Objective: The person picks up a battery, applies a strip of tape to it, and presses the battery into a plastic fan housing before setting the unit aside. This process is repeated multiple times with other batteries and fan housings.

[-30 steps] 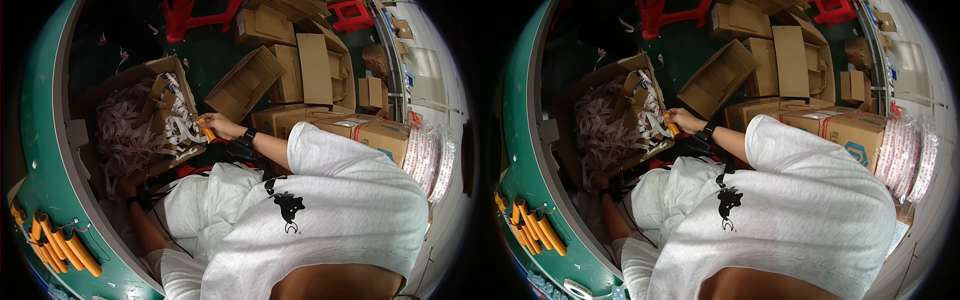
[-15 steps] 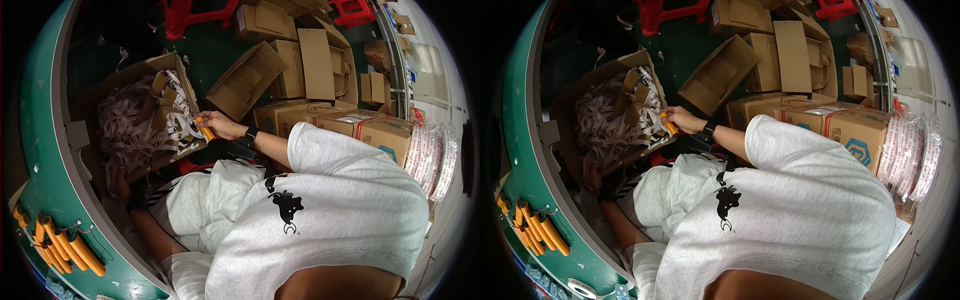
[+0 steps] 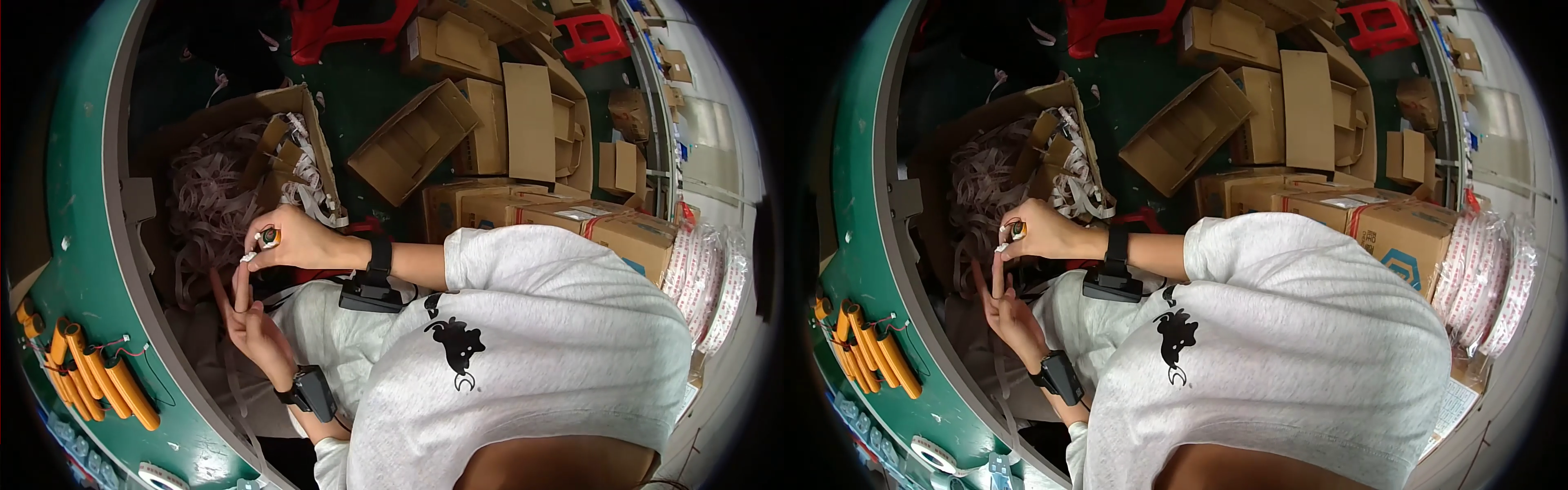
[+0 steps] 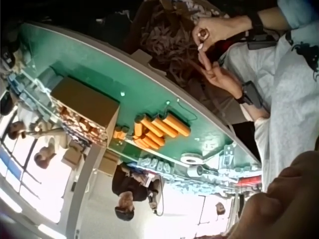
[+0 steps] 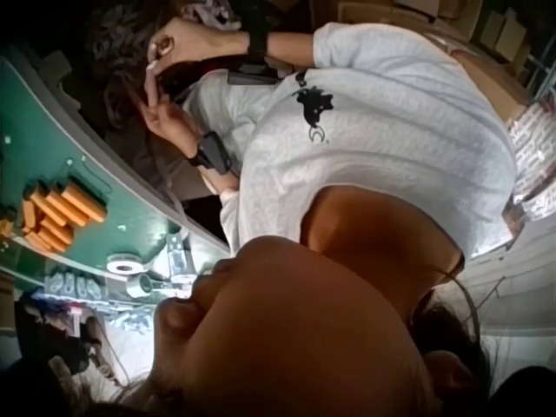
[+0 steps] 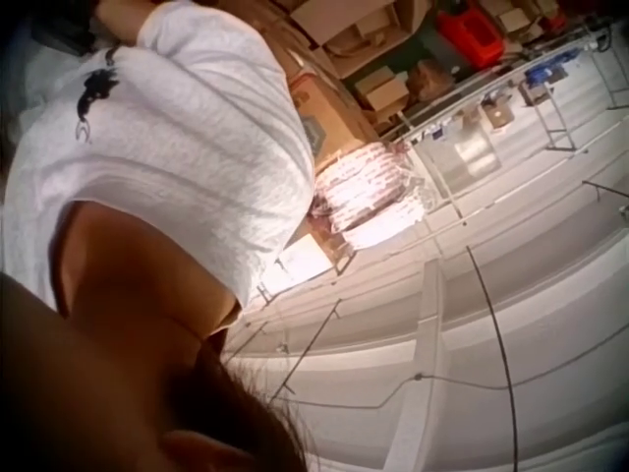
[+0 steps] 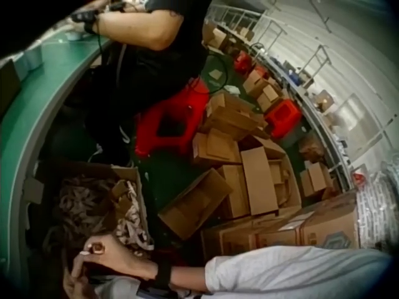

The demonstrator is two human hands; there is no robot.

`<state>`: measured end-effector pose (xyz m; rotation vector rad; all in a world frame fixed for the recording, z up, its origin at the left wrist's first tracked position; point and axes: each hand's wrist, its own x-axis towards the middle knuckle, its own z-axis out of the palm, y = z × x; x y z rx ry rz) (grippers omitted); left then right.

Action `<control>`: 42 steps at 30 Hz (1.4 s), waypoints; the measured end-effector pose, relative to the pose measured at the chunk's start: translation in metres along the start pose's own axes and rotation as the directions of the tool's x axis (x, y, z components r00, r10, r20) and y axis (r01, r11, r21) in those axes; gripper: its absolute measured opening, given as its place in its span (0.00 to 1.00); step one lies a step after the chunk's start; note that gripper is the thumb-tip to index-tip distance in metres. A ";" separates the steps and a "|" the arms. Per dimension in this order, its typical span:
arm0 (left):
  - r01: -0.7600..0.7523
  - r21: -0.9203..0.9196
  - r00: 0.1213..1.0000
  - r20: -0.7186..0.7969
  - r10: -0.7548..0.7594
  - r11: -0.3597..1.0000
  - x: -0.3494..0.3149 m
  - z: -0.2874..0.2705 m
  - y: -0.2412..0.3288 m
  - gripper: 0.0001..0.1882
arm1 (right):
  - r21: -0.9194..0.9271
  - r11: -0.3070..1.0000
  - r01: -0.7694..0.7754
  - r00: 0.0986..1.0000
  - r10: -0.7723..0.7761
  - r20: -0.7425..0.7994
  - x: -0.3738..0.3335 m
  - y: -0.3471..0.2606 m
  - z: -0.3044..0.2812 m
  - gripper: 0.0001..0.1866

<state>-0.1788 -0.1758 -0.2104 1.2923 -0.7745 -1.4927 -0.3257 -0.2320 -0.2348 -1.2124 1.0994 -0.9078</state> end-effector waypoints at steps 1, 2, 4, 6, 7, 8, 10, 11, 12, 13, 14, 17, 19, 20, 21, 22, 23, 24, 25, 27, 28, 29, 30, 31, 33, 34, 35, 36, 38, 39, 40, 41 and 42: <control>-0.004 0.001 1.000 -0.013 0.004 1.000 -0.004 0.000 0.001 0.39 | -0.015 0.999 0.028 0.999 -0.029 -0.028 0.001 0.000 0.004 0.08; -0.017 -0.020 1.000 -0.006 0.017 1.000 -0.010 -0.001 0.003 0.40 | -0.013 0.999 0.030 0.999 -0.030 -0.015 0.002 -0.002 0.005 0.08; -0.045 -0.062 0.999 0.011 0.045 0.997 -0.020 -0.003 0.006 0.40 | 0.029 0.997 0.067 0.996 -0.069 0.059 0.008 -0.004 0.003 0.08; -0.054 -0.052 0.998 0.012 0.054 0.997 -0.031 0.003 0.009 0.40 | 0.046 0.995 0.089 0.991 -0.093 0.101 0.014 -0.002 0.000 0.09; -0.058 -0.040 0.998 0.021 0.059 0.998 -0.037 0.007 0.010 0.41 | 0.045 0.995 0.083 0.985 -0.089 0.146 0.017 0.001 0.000 0.08; -0.062 -0.024 0.997 0.042 0.063 0.998 -0.040 0.011 0.013 0.41 | 0.044 0.996 0.082 0.980 -0.088 0.179 0.021 0.003 -0.004 0.08; -0.052 -0.021 0.998 0.020 0.052 0.998 -0.050 0.001 0.010 0.41 | 0.040 0.996 0.075 0.968 -0.083 0.239 0.034 0.020 0.000 0.08; -0.039 -0.014 0.999 0.018 0.039 0.999 -0.055 -0.003 0.008 0.40 | -0.047 0.995 0.093 0.987 -0.086 0.132 0.041 0.031 -0.003 0.08; -0.026 -0.003 1.000 0.008 0.026 1.000 -0.060 -0.007 0.006 0.40 | -0.128 0.987 0.102 0.995 -0.099 0.032 0.048 0.038 -0.005 0.07; -0.032 -0.003 0.999 0.000 0.032 0.999 -0.064 -0.009 0.004 0.40 | -0.126 0.986 0.107 0.994 -0.103 0.041 0.055 0.045 -0.011 0.07; -0.016 -0.012 0.999 -0.050 0.015 1.000 -0.068 -0.012 0.002 0.40 | -0.105 0.993 -0.061 0.989 0.074 0.124 0.062 0.049 -0.017 0.07; 0.016 -0.039 0.990 -0.141 -0.021 0.999 -0.073 -0.016 -0.001 0.40 | -0.119 0.913 -0.390 0.869 0.408 0.281 0.060 0.047 -0.026 0.07; -0.022 -0.080 0.985 -0.174 0.008 0.997 -0.068 -0.015 -0.002 0.39 | 0.093 0.849 -0.520 0.729 0.385 0.566 0.041 0.026 -0.009 0.07; -0.040 -0.101 0.983 -0.181 0.021 0.994 -0.066 -0.013 -0.002 0.39 | 0.089 0.848 -0.522 0.728 0.388 0.566 0.034 0.020 -0.003 0.07; -0.039 -0.107 0.983 -0.182 0.019 0.994 -0.064 -0.011 -0.002 0.39 | 0.082 0.877 -0.474 0.752 0.354 0.557 0.026 0.015 0.004 0.07; -0.049 -0.097 0.985 -0.170 0.032 0.994 -0.062 -0.010 -0.003 0.39 | 0.075 0.902 -0.424 0.774 0.318 0.548 0.021 0.011 0.008 0.07; -0.058 -0.085 0.987 -0.156 0.044 0.995 -0.061 -0.010 -0.003 0.38 | 0.070 0.925 -0.374 0.795 0.281 0.538 0.017 0.010 0.010 0.07; -0.066 -0.074 0.988 -0.142 0.056 0.995 -0.060 -0.009 -0.004 0.38 | 0.067 0.924 -0.377 0.795 0.286 0.535 0.017 0.011 0.008 0.07; -0.063 -0.077 0.989 -0.140 0.052 0.995 -0.061 -0.009 -0.004 0.38 | 0.108 0.923 -0.370 0.823 0.271 0.499 0.019 0.013 0.007 0.07; -0.061 -0.083 0.991 -0.125 0.050 0.995 -0.063 -0.009 -0.004 0.37 | 0.190 0.919 -0.347 0.871 0.240 0.429 0.025 0.018 0.004 0.08; -0.060 -0.085 0.992 -0.118 0.050 0.995 -0.064 -0.010 -0.005 0.37 | 0.190 0.918 -0.349 0.869 0.241 0.432 0.030 0.018 -0.001 0.08; -0.061 -0.085 0.991 -0.124 0.050 0.995 -0.067 -0.013 -0.005 0.37 | 0.147 0.919 -0.367 0.899 0.310 0.309 0.039 0.018 -0.009 0.08; -0.055 -0.094 0.987 -0.157 0.040 0.994 -0.071 -0.016 -0.006 0.36 | 0.105 0.916 -0.388 0.913 0.366 0.180 0.048 0.019 -0.017 0.08; -0.051 -0.103 0.981 -0.192 0.030 0.993 -0.075 -0.021 -0.007 0.36 | 0.104 0.916 -0.388 0.912 0.365 0.188 0.059 0.030 -0.022 0.08; -0.050 -0.117 0.978 -0.209 0.025 0.992 -0.080 -0.025 -0.008 0.35 | -0.177 0.970 -0.168 0.986 0.166 -0.029 0.079 0.065 -0.037 0.11; -0.055 -0.119 0.977 -0.211 0.029 0.991 -0.082 -0.027 -0.009 0.35 | -0.180 0.970 -0.164 0.987 0.161 -0.030 0.090 0.086 -0.043 0.11; -0.061 -0.120 0.974 -0.223 0.033 0.991 -0.085 -0.030 -0.011 0.34 | -0.166 0.960 -0.227 0.974 0.222 -0.048 0.100 0.112 -0.045 0.11; -0.065 -0.123 0.973 -0.230 0.036 0.990 -0.087 -0.031 -0.013 0.34 | -0.152 0.945 -0.291 0.956 0.283 -0.070 0.108 0.134 -0.051 0.11; -0.076 -0.130 0.974 -0.223 0.046 0.989 -0.087 -0.034 -0.015 0.33 | -0.069 0.933 -0.354 0.935 0.354 -0.012 0.119 0.175 -0.064 0.12; -0.083 -0.131 0.973 -0.224 0.052 0.988 -0.089 -0.036 -0.017 0.33 | -0.027 0.922 -0.387 0.921 0.388 0.029 0.121 0.179 -0.063 0.13; -0.088 -0.132 0.973 -0.222 0.057 0.987 -0.090 -0.037 -0.018 0.32 | 0.010 0.906 -0.423 0.905 0.421 0.068 0.122 0.183 -0.063 0.13; -0.091 -0.131 0.971 -0.232 0.058 0.987 -0.090 -0.039 -0.019 0.32 | -0.068 0.883 -0.464 0.880 0.468 0.078 0.118 0.182 -0.063 0.12; -0.090 -0.138 0.972 -0.229 0.057 0.986 -0.090 -0.040 -0.020 0.32 | -0.146 0.854 -0.500 0.854 0.514 0.081 0.112 0.180 -0.064 0.12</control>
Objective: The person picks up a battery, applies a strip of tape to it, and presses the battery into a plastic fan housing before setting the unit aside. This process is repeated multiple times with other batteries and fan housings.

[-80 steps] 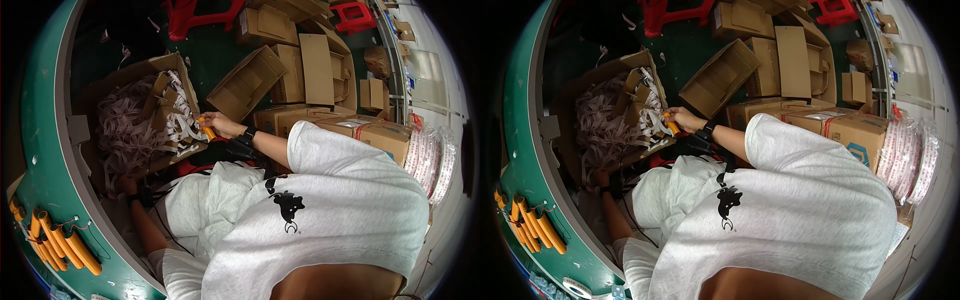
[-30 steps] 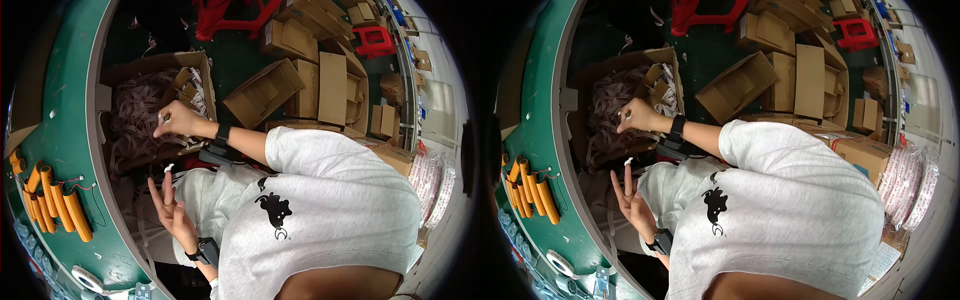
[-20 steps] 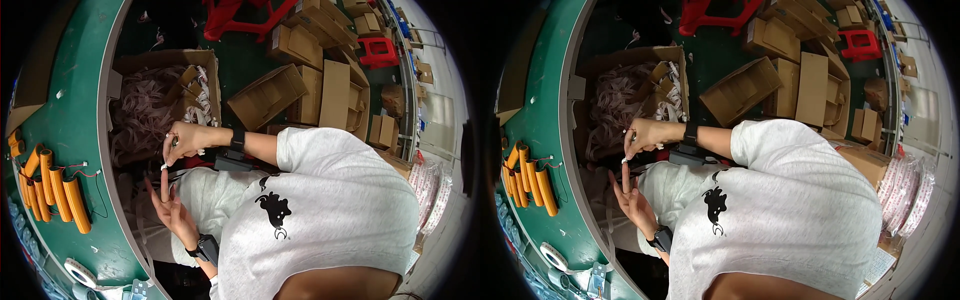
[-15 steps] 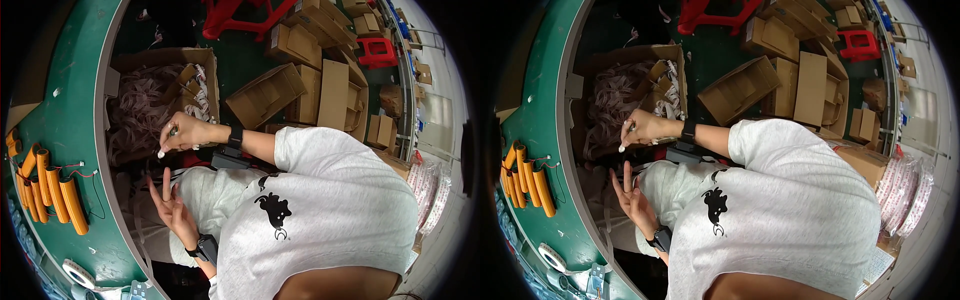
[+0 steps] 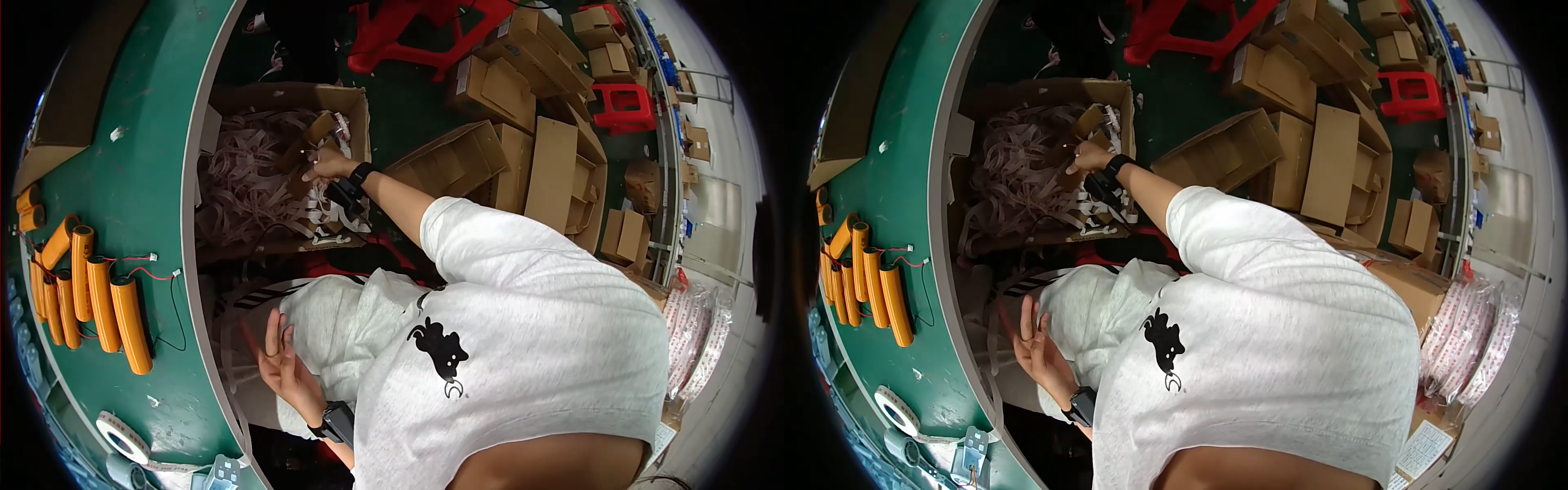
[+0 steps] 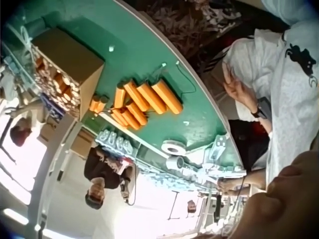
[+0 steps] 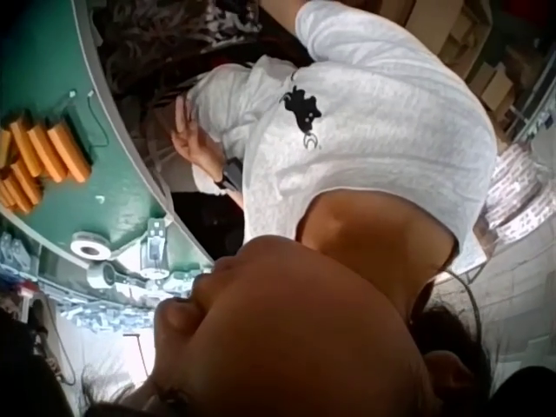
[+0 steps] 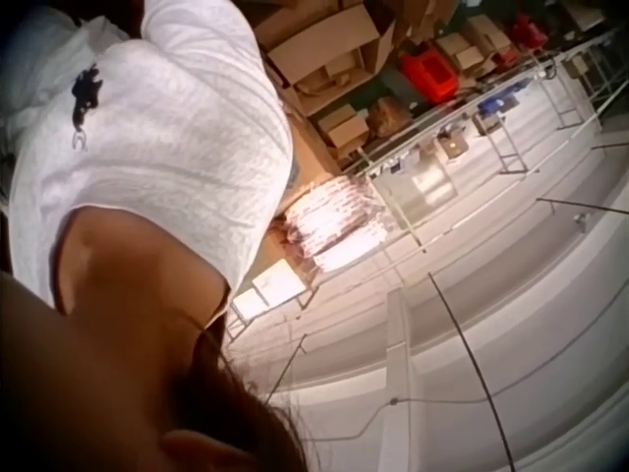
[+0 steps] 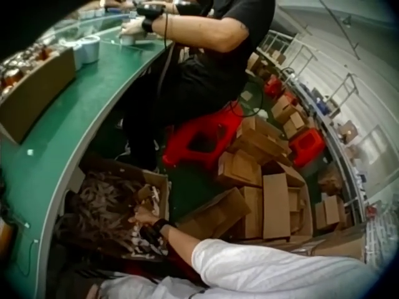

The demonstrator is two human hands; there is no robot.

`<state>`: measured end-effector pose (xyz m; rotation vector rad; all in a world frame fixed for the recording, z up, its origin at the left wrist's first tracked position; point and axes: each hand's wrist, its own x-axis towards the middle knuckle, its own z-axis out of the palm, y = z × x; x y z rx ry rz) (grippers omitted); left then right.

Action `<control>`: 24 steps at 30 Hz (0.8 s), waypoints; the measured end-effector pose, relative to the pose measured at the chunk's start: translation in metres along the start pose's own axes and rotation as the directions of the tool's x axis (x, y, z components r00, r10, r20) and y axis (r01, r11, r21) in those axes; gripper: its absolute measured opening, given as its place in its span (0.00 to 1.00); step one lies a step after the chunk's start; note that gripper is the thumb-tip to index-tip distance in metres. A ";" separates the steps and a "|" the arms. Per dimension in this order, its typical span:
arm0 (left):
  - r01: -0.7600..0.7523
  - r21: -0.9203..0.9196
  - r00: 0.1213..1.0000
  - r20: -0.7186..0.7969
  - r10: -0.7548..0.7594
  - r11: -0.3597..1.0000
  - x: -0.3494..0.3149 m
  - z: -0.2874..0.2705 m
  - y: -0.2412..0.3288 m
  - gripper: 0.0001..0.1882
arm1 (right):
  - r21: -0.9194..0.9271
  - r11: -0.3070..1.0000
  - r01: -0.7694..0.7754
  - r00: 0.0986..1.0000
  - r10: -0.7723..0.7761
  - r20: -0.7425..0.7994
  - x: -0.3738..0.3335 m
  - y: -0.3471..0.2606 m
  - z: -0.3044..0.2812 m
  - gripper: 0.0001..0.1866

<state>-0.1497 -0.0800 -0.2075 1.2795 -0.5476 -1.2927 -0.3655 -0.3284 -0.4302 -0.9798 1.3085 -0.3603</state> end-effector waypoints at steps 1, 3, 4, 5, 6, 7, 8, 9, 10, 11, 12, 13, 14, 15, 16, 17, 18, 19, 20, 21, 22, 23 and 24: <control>0.003 -0.007 1.000 0.005 -0.003 1.000 0.001 0.000 -0.001 0.31 | -0.074 0.996 -0.052 0.999 0.052 0.004 -0.004 0.001 0.001 0.14; 0.012 -0.017 1.000 0.022 -0.011 1.000 0.005 0.003 -0.002 0.30 | 0.038 0.995 -0.095 0.994 0.093 0.061 -0.015 0.000 0.001 0.16; 0.037 0.048 0.999 0.009 -0.038 0.998 0.009 0.008 -0.001 0.28 | 0.148 0.979 -0.142 0.985 0.124 0.124 -0.021 0.000 0.003 0.20; 0.065 0.113 0.998 -0.006 -0.065 0.991 0.013 0.013 0.001 0.27 | 0.313 0.932 -0.183 0.973 0.126 0.193 -0.032 -0.004 0.012 0.19; 0.094 0.177 0.996 -0.027 -0.091 0.980 0.017 0.018 0.001 0.25 | 0.463 0.856 -0.231 0.958 0.116 0.264 -0.046 -0.012 0.026 0.18; 0.099 0.174 0.995 -0.027 -0.095 0.980 0.023 0.023 -0.001 0.25 | 0.643 0.723 -0.254 0.926 -0.010 0.377 -0.072 -0.028 0.037 0.16; 0.078 0.293 0.997 -0.010 -0.078 0.953 0.030 0.030 -0.002 0.23 | 0.783 0.548 -0.294 0.882 -0.160 0.444 -0.100 -0.047 0.046 0.14; 0.052 0.408 0.998 0.009 -0.061 0.911 0.037 0.037 -0.003 0.20 | 0.821 0.489 -0.295 0.870 -0.218 0.443 -0.121 -0.059 0.058 0.13; 0.024 0.516 0.998 0.032 -0.047 0.856 0.041 0.042 -0.003 0.18 | 0.855 0.427 -0.295 0.858 -0.275 0.434 -0.137 -0.069 0.067 0.12; 0.022 0.516 0.998 0.039 -0.050 0.856 0.042 0.047 -0.001 0.18 | 0.858 0.425 -0.289 0.861 -0.275 0.427 -0.151 -0.078 0.076 0.12; 0.003 0.522 1.000 0.016 -0.013 0.853 0.041 0.053 0.001 0.16 | 0.889 0.389 -0.243 0.854 -0.349 0.386 -0.163 -0.086 0.084 0.12; -0.015 0.529 1.000 -0.009 0.024 0.849 0.040 0.059 0.004 0.14 | 0.916 0.349 -0.199 0.841 -0.419 0.342 -0.170 -0.091 0.089 0.13; -0.035 0.537 0.998 -0.032 0.062 0.843 0.038 0.062 0.006 0.12 | 0.917 0.347 -0.194 0.842 -0.420 0.337 -0.175 -0.094 0.092 0.13; -0.037 0.537 0.998 -0.029 0.062 0.843 0.037 0.064 0.006 0.12 | 0.922 0.350 -0.166 0.840 -0.439 0.318 -0.178 -0.097 0.094 0.15; -0.054 0.523 0.995 -0.039 0.087 0.851 0.035 0.064 0.007 0.10 | 0.925 0.352 -0.139 0.836 -0.458 0.300 -0.181 -0.098 0.095 0.17; -0.069 0.509 0.993 -0.051 0.110 0.858 0.033 0.065 0.007 0.09 | 0.929 0.353 -0.113 0.833 -0.476 0.283 -0.182 -0.099 0.096 0.19; -0.084 0.495 0.989 -0.063 0.133 0.865 0.032 0.065 0.007 0.08 | 0.930 0.351 -0.112 0.833 -0.477 0.280 -0.183 -0.100 0.095 0.19; -0.085 0.497 0.989 -0.061 0.132 0.864 0.031 0.067 0.006 0.08 | 0.930 0.362 -0.067 0.835 -0.490 0.251 -0.183 -0.100 0.092 0.20; -0.104 0.500 0.985 -0.067 0.159 0.860 0.030 0.069 0.003 0.08 | 0.928 0.372 -0.027 0.834 -0.503 0.226 -0.182 -0.100 0.091 0.21; -0.124 0.502 0.980 -0.072 0.185 0.856 0.030 0.072 0.001 0.07 | 0.924 0.381 0.013 0.833 -0.516 0.201 -0.183 -0.101 0.091 0.22; -0.145 0.505 0.974 -0.077 0.212 0.851 0.030 0.072 -0.001 0.07 | 0.925 0.379 0.010 0.831 -0.517 0.203 -0.185 -0.102 0.092 0.22; -0.143 0.507 0.974 -0.082 0.213 0.850 0.030 0.071 -0.001 0.07 | 0.909 0.410 0.071 0.845 -0.509 0.164 -0.188 -0.103 0.094 0.21; -0.159 0.552 0.971 -0.063 0.230 0.818 0.031 0.069 -0.002 0.07 | 0.888 0.441 0.130 0.855 -0.503 0.124 -0.190 -0.104 0.096 0.21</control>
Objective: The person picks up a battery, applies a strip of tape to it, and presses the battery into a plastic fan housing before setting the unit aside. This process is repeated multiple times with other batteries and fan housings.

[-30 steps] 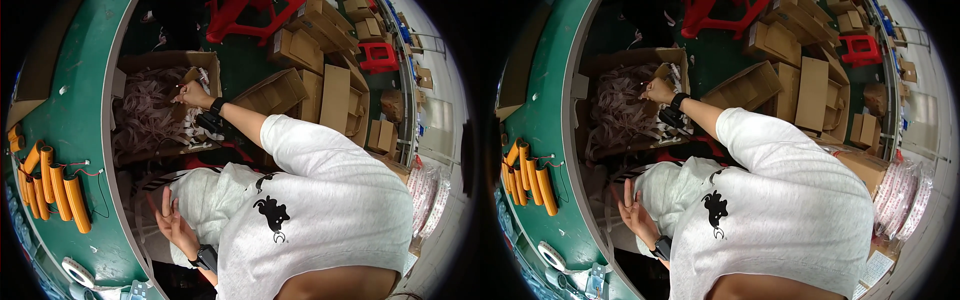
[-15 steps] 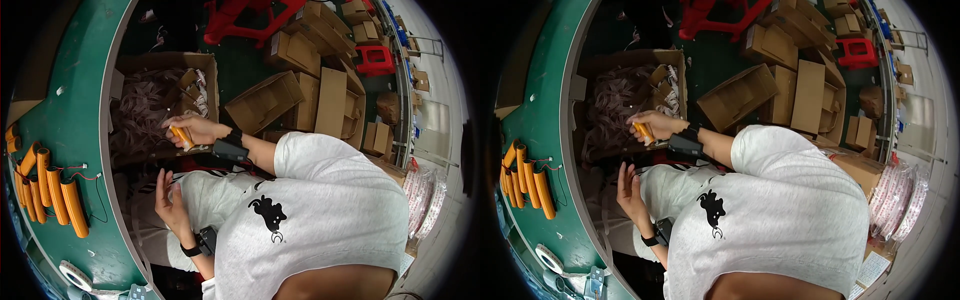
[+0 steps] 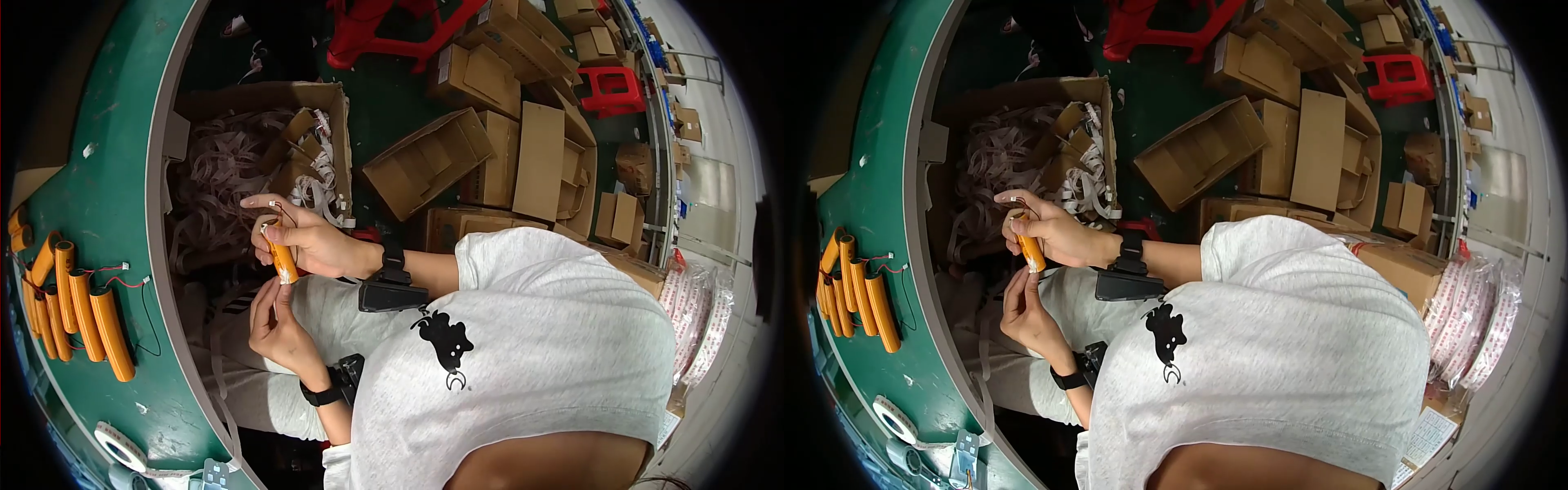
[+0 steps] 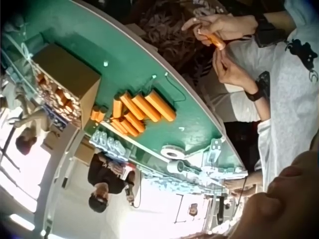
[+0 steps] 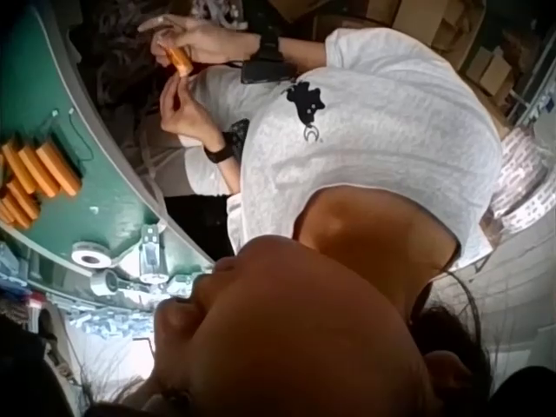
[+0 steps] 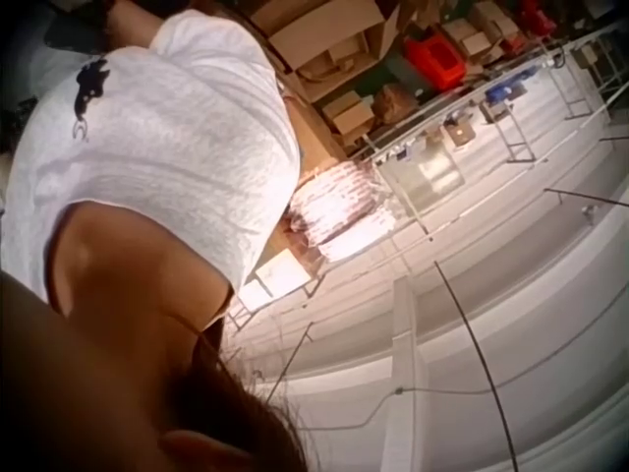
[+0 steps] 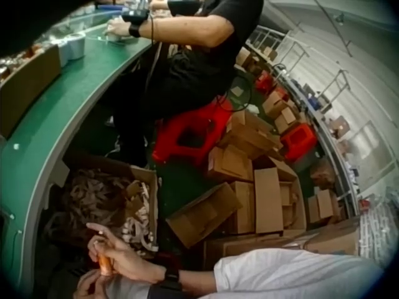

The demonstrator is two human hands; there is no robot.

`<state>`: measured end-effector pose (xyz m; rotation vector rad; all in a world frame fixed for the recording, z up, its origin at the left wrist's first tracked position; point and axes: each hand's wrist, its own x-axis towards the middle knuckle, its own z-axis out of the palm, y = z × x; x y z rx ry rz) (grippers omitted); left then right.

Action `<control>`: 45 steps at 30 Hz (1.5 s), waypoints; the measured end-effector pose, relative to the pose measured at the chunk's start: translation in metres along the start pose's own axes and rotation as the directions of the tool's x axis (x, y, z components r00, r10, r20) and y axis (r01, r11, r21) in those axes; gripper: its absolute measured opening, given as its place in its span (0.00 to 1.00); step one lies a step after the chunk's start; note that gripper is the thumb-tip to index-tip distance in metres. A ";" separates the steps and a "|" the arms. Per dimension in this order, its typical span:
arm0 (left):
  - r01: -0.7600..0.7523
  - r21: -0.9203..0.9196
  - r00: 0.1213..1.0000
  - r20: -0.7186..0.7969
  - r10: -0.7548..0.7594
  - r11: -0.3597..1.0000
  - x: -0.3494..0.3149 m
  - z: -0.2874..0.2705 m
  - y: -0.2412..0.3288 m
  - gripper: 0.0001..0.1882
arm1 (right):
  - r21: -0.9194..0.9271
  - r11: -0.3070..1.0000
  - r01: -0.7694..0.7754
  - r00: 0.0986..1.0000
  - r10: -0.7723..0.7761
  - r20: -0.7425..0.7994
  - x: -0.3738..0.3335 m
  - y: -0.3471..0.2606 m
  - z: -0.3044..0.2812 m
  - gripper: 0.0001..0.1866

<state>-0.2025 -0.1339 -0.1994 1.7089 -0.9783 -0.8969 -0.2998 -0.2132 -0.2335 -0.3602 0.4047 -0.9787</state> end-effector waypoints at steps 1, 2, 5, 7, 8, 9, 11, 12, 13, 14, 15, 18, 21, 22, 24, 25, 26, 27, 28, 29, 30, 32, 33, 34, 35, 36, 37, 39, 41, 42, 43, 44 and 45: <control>-0.025 0.052 1.000 0.008 0.025 0.998 0.001 -0.002 -0.002 0.06 | -0.063 0.998 0.031 0.999 -0.033 -0.025 -0.001 0.001 0.002 0.21; -0.054 0.098 0.998 0.024 0.052 0.994 0.003 -0.002 -0.003 0.06 | -0.065 0.997 0.034 0.999 -0.036 -0.026 -0.002 0.002 0.001 0.21; -0.036 0.136 0.997 0.077 0.026 0.990 0.005 0.001 -0.011 0.07 | -0.182 0.980 0.084 0.989 -0.104 -0.104 -0.003 0.009 -0.008 0.23; -0.031 0.158 0.995 0.099 0.016 0.987 0.001 0.005 -0.016 0.07 | -0.255 0.958 0.131 0.976 -0.170 -0.135 0.003 0.012 -0.017 0.23; -0.030 0.131 0.991 0.133 0.012 0.991 -0.005 0.009 -0.018 0.07 | -0.329 0.928 0.172 0.958 -0.235 -0.162 0.007 0.012 -0.023 0.23; -0.025 0.108 0.987 0.162 0.008 0.994 -0.012 0.011 -0.019 0.08 | -0.397 0.895 0.205 0.938 -0.296 -0.182 0.010 0.012 -0.023 0.22; -0.020 0.087 0.982 0.190 0.003 0.996 -0.012 0.010 -0.019 0.08 | -0.353 0.915 0.197 0.948 -0.270 -0.171 0.011 0.005 -0.022 0.22; 0.004 0.032 0.994 0.108 -0.007 0.999 -0.008 0.009 -0.016 0.08 | -0.313 0.931 0.189 0.955 -0.248 -0.160 0.010 0.000 -0.020 0.22; 0.024 -0.027 0.999 0.031 -0.023 0.999 -0.003 0.011 -0.014 0.08 | -0.274 0.945 0.180 0.961 -0.229 -0.155 0.009 -0.005 -0.018 0.22; 0.041 -0.086 0.998 -0.044 -0.045 0.995 0.000 0.012 -0.012 0.09 | -0.275 0.944 0.181 0.960 -0.230 -0.160 0.007 -0.006 -0.014 0.22; 0.044 -0.087 0.998 -0.040 -0.047 0.995 0.001 0.014 -0.011 0.09 | -0.293 0.939 0.179 0.961 -0.230 -0.151 0.004 -0.006 -0.008 0.22; -0.140 0.085 0.990 -0.019 0.142 0.986 0.003 0.018 -0.005 0.09 | -0.326 0.930 0.168 0.968 -0.219 -0.125 -0.003 -0.002 0.008 0.22; -0.114 0.086 0.993 0.001 0.115 0.990 0.007 0.015 -0.007 0.08 | -0.461 0.869 0.180 0.963 -0.250 -0.096 -0.008 0.003 0.014 0.23; -0.103 0.085 0.995 0.012 0.102 0.991 0.008 0.014 -0.007 0.08 | -0.460 0.870 0.178 0.963 -0.250 -0.099 -0.010 0.004 0.014 0.23; -0.078 0.062 0.997 0.003 0.078 0.995 0.008 0.016 -0.009 0.07 | -0.481 0.860 0.173 0.950 -0.274 -0.148 -0.013 0.005 0.015 0.22; -0.052 0.042 0.999 -0.014 0.052 0.998 0.008 0.016 -0.011 0.07 | -0.487 0.858 0.165 0.945 -0.279 -0.171 -0.013 0.007 0.015 0.22; -0.025 0.021 0.999 -0.029 0.026 0.999 0.007 0.015 -0.012 0.06 | -0.483 0.861 0.160 0.947 -0.273 -0.172 -0.013 0.011 0.016 0.22; -0.025 0.022 0.999 -0.026 0.026 0.999 0.007 0.016 -0.012 0.06 | -0.499 0.851 0.161 0.943 -0.281 -0.175 -0.014 0.012 0.017 0.22; -0.019 0.014 0.999 -0.044 0.019 1.000 0.006 0.017 -0.011 0.05 | -0.515 0.842 0.161 0.940 -0.290 -0.179 -0.014 0.014 0.018 0.22; -0.011 0.005 0.998 -0.065 0.012 1.000 0.005 0.017 -0.011 0.04 | -0.533 0.831 0.160 0.938 -0.296 -0.180 -0.015 0.016 0.020 0.22; -0.004 -0.004 0.996 -0.086 0.004 1.000 0.004 0.017 -0.011 0.04 | -0.533 0.831 0.159 0.938 -0.295 -0.180 -0.017 0.017 0.022 0.22; 0.001 -0.004 0.996 -0.087 -0.001 1.000 0.003 0.017 -0.012 0.03 | -0.598 0.787 0.151 0.932 -0.314 -0.178 -0.019 0.019 0.026 0.22; 0.005 -0.005 0.996 -0.088 -0.005 1.000 0.003 0.018 -0.013 0.03 | -0.628 0.764 0.147 0.929 -0.324 -0.177 -0.019 0.019 0.026 0.22; 0.009 -0.005 0.996 -0.089 -0.009 1.000 0.002 0.018 -0.014 0.03 | -0.627 0.765 0.147 0.929 -0.324 -0.177 -0.019 0.019 0.026 0.22; 0.009 -0.005 0.996 -0.088 -0.009 1.000 0.002 0.019 -0.014 0.03 | -0.640 0.754 0.147 0.927 -0.330 -0.175 -0.019 0.020 0.026 0.22; 0.004 0.017 0.997 -0.074 -0.003 1.000 0.002 0.020 -0.013 0.04 | -0.654 0.742 0.147 0.926 -0.337 -0.173 -0.018 0.020 0.025 0.22; 0.000 0.039 0.998 -0.061 0.003 0.999 0.001 0.021 -0.013 0.04 | -0.667 0.730 0.147 0.924 -0.342 -0.171 -0.018 0.019 0.025 0.22; -0.005 0.065 0.999 -0.052 0.008 0.998 0.000 0.021 -0.014 0.04 | -0.688 0.711 0.146 0.928 -0.339 -0.153 -0.017 0.020 0.023 0.22; -0.035 0.105 0.998 -0.051 0.041 0.994 -0.003 0.021 -0.020 0.05 | -0.731 0.667 0.146 0.935 -0.335 -0.119 -0.017 0.021 0.020 0.21; -0.050 0.124 0.997 -0.050 0.057 0.991 -0.005 0.021 -0.021 0.05 | -0.731 0.667 0.145 0.936 -0.333 -0.118 -0.016 0.023 0.018 0.21; -0.050 0.124 0.997 -0.053 0.057 0.991 -0.010 0.020 -0.018 0.05 | -0.739 0.654 0.160 0.930 -0.351 -0.109 -0.012 0.025 0.016 0.22; -0.070 0.133 0.997 -0.012 0.072 0.989 -0.018 0.020 -0.014 0.06 | -0.749 0.639 0.175 0.922 -0.374 -0.104 -0.009 0.027 0.011 0.22; -0.091 0.142 0.996 0.028 0.088 0.986 -0.026 0.020 -0.010 0.06 | -0.758 0.624 0.190 0.913 -0.396 -0.097 -0.007 0.026 0.007 0.22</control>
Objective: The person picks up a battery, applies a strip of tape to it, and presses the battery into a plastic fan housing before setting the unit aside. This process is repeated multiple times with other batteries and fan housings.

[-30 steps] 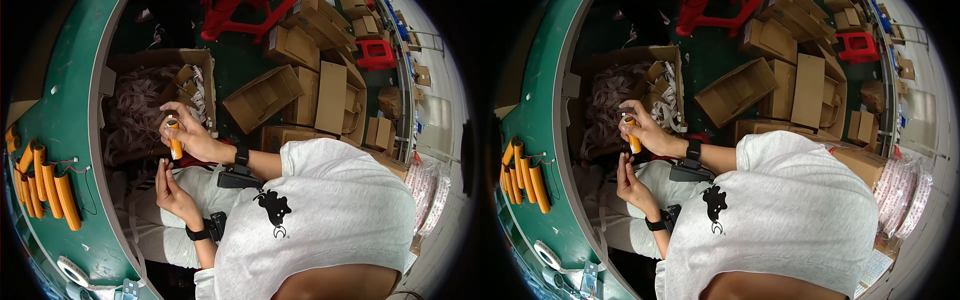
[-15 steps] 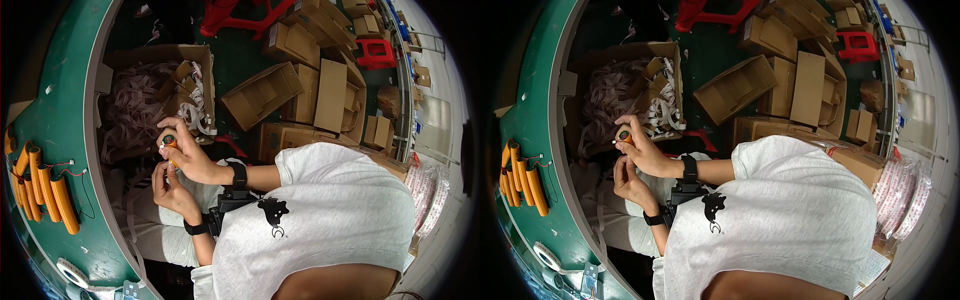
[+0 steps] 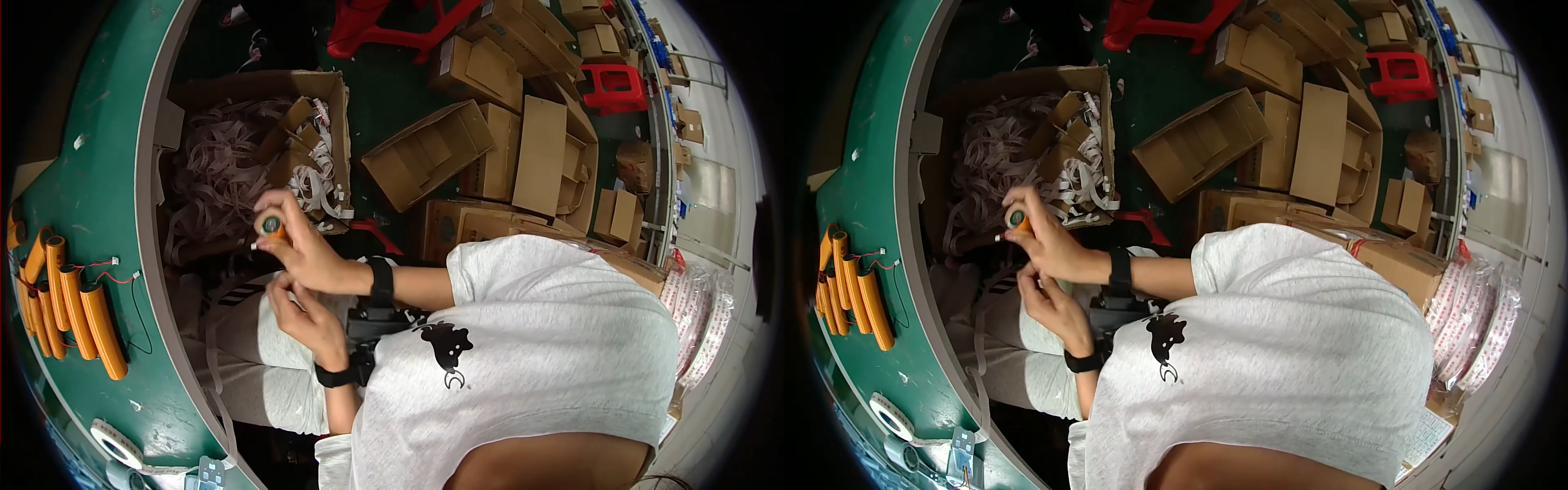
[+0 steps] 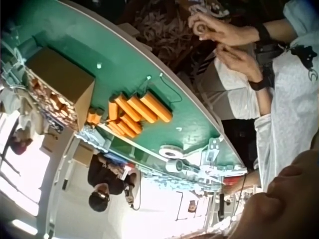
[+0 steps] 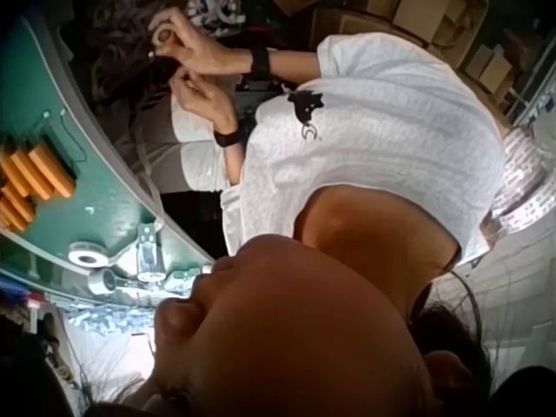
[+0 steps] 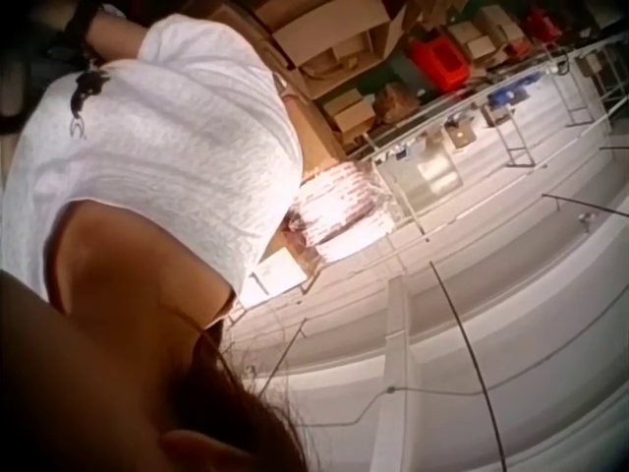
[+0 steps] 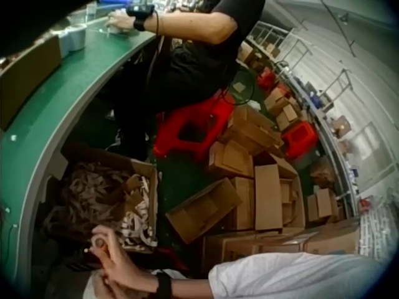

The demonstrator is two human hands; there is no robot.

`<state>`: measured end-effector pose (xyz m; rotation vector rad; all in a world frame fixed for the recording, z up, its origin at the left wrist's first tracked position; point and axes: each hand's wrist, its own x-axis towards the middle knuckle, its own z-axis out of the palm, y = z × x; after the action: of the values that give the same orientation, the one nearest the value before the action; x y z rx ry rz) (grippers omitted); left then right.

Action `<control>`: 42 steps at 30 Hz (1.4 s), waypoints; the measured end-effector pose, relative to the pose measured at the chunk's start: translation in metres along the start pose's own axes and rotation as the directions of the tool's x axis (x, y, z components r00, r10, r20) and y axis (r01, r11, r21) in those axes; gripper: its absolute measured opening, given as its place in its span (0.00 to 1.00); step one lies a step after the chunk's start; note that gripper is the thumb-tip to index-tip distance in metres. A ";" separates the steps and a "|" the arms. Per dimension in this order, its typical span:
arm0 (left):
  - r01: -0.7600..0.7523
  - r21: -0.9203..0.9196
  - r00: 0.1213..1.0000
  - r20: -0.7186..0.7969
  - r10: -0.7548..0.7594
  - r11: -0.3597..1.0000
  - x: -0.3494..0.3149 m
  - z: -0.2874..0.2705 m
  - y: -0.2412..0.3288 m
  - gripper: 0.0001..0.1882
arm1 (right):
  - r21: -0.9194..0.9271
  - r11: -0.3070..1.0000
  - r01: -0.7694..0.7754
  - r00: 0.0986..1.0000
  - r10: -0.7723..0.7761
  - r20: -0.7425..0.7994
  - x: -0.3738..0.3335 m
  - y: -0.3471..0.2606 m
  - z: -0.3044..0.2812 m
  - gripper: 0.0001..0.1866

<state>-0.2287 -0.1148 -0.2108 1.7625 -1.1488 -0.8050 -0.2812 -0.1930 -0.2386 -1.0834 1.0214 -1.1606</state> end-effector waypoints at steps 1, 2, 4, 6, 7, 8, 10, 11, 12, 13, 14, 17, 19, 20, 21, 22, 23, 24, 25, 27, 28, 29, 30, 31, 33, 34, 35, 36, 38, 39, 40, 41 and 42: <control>-0.022 0.008 0.999 0.037 0.022 1.000 -0.004 -0.002 0.003 0.06 | -0.001 1.000 0.002 1.000 -0.002 -0.002 0.005 0.003 -0.007 0.22; -0.025 0.006 0.999 0.040 0.025 1.000 -0.001 -0.007 0.001 0.06 | 0.154 0.984 -0.087 0.996 0.082 0.037 0.015 0.005 -0.019 0.23; 0.071 -0.172 0.990 -0.109 -0.090 0.983 0.013 -0.023 -0.008 0.09 | 0.435 0.859 -0.271 0.962 0.224 0.157 0.026 0.005 -0.035 0.25; 0.110 -0.264 0.971 -0.178 -0.160 0.958 0.021 -0.029 -0.005 0.10 | 0.505 0.779 -0.372 0.925 0.267 0.270 0.015 -0.002 -0.033 0.27; 0.106 -0.250 0.976 -0.159 -0.149 0.962 0.029 -0.028 0.002 0.10 | 0.552 0.687 -0.474 0.875 0.293 0.386 0.009 -0.006 -0.032 0.29; 0.100 -0.232 0.982 -0.135 -0.134 0.967 0.036 -0.027 0.011 0.09 | 0.583 0.582 -0.567 0.816 0.301 0.493 0.005 -0.012 -0.031 0.31; 0.095 -0.216 0.986 -0.111 -0.121 0.972 0.041 -0.025 0.015 0.09 | 0.544 0.606 -0.580 0.802 0.312 0.509 0.004 -0.018 -0.031 0.33; 0.080 -0.190 0.991 -0.091 -0.099 0.978 0.042 -0.025 0.016 0.09 | 0.509 0.628 -0.589 0.792 0.320 0.520 0.003 -0.021 -0.030 0.34; 0.065 -0.165 0.995 -0.069 -0.077 0.984 0.042 -0.026 0.016 0.09 | 0.473 0.650 -0.595 0.781 0.329 0.531 0.003 -0.023 -0.029 0.36; 0.050 -0.141 0.997 -0.045 -0.056 0.989 0.043 -0.026 0.016 0.09 | 0.477 0.649 -0.593 0.783 0.329 0.528 0.002 -0.024 -0.028 0.36; 0.049 -0.141 0.998 -0.043 -0.056 0.989 0.044 -0.026 0.016 0.09 | 0.368 0.738 -0.566 0.774 0.323 0.544 0.002 -0.025 -0.029 0.36; 0.051 -0.092 0.998 -0.022 -0.054 0.994 0.048 -0.025 0.013 0.07 | 0.134 0.870 -0.475 0.753 0.322 0.574 0.003 -0.030 -0.028 0.37; 0.081 -0.129 0.995 -0.046 -0.088 0.988 0.048 -0.022 0.009 0.07 | -0.004 0.910 -0.414 0.776 0.356 0.521 0.002 -0.042 -0.025 0.37; 0.108 -0.168 0.990 -0.070 -0.121 0.980 0.047 -0.019 0.007 0.07 | -0.075 0.921 -0.382 0.788 0.367 0.495 0.001 -0.045 -0.023 0.36; 0.132 -0.207 0.984 -0.093 -0.154 0.969 0.046 -0.017 0.004 0.07 | -0.073 0.921 -0.382 0.787 0.366 0.497 -0.001 -0.043 -0.021 0.36; 0.132 -0.204 0.984 -0.095 -0.154 0.970 0.045 -0.016 0.002 0.07 | -0.131 0.950 -0.283 0.825 0.311 0.472 -0.003 -0.038 -0.017 0.36; 0.160 -0.237 0.978 -0.097 -0.187 0.958 0.043 -0.013 -0.001 0.07 | -0.193 0.964 -0.180 0.859 0.250 0.447 -0.005 -0.030 -0.015 0.35; 0.186 -0.269 0.971 -0.098 -0.219 0.945 0.041 -0.010 -0.003 0.07 | -0.256 0.964 -0.077 0.886 0.184 0.426 -0.007 -0.024 -0.014 0.35; 0.211 -0.301 0.963 -0.098 -0.251 0.930 0.039 -0.007 -0.004 0.08 | -0.255 0.964 -0.076 0.887 0.182 0.424 -0.005 -0.018 -0.015 0.35; 0.169 -0.308 0.976 -0.082 -0.203 0.936 0.033 -0.002 -0.002 0.08 | -0.298 0.950 -0.090 0.900 0.206 0.384 0.003 -0.005 -0.022 0.34; 0.126 -0.319 0.986 -0.062 -0.154 0.939 0.031 0.004 0.000 0.08 | -0.321 0.942 -0.098 0.909 0.216 0.355 0.008 0.002 -0.031 0.34; 0.086 -0.327 0.993 -0.043 -0.106 0.941 0.030 0.008 0.000 0.09 | -0.358 0.930 -0.086 0.936 0.198 0.290 0.016 0.011 -0.046 0.34; 0.085 -0.329 0.995 -0.029 -0.100 0.940 0.037 0.010 -0.007 0.09 | -0.399 0.914 -0.075 0.959 0.175 0.222 0.026 0.021 -0.065 0.34; 0.128 -0.322 0.991 0.011 -0.131 0.938 0.054 0.008 -0.021 0.09 | -0.410 0.900 -0.150 0.960 0.232 0.158 0.031 0.027 -0.085 0.34; 0.122 -0.211 0.991 0.081 -0.107 0.970 0.098 -0.003 -0.077 0.08 | -0.412 0.884 -0.221 0.953 0.285 0.101 0.029 0.036 -0.106 0.33; 0.068 -0.116 0.991 0.123 -0.054 0.991 0.126 -0.007 -0.127 0.08 | -0.422 0.872 -0.246 0.955 0.292 0.045 0.026 0.037 -0.110 0.32; 0.028 -0.033 0.979 0.201 -0.021 0.999 0.154 -0.009 -0.177 0.09 | -0.431 0.862 -0.268 0.956 0.295 -0.006 0.024 0.038 -0.114 0.30; -0.017 0.054 0.962 0.272 0.001 0.998 0.177 -0.015 -0.225 0.09 | -0.429 0.865 -0.259 0.957 0.290 0.005 0.019 0.043 -0.114 0.30; -0.166 0.620 0.919 0.380 -0.108 0.767 0.210 -0.036 -0.290 0.08 | -0.442 0.882 -0.163 0.986 0.165 -0.035 0.006 0.060 -0.107 0.31; -0.190 0.608 0.911 0.403 -0.093 0.771 0.216 -0.023 -0.291 0.08 | -0.461 0.878 -0.128 0.991 0.095 -0.093 0.003 0.060 -0.112 0.32; -0.157 0.562 0.897 0.425 -0.121 0.812 0.217 -0.017 -0.293 0.10 | -0.464 0.876 -0.131 0.990 0.088 -0.113 0.000 0.059 -0.118 0.32; -0.118 0.519 0.880 0.450 -0.153 0.847 0.215 -0.014 -0.294 0.11 | -0.410 0.886 -0.217 0.975 0.176 -0.136 -0.006 0.051 -0.122 0.32; -0.099 0.497 0.869 0.465 -0.168 0.862 0.216 -0.010 -0.296 0.11 | -0.350 0.887 -0.301 0.953 0.265 -0.149 -0.009 0.042 -0.124 0.32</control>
<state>-0.0306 -0.2509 -0.4874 2.0684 -1.8104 -1.0928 -0.3957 -0.1941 -0.3022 -1.1274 1.4657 -0.8047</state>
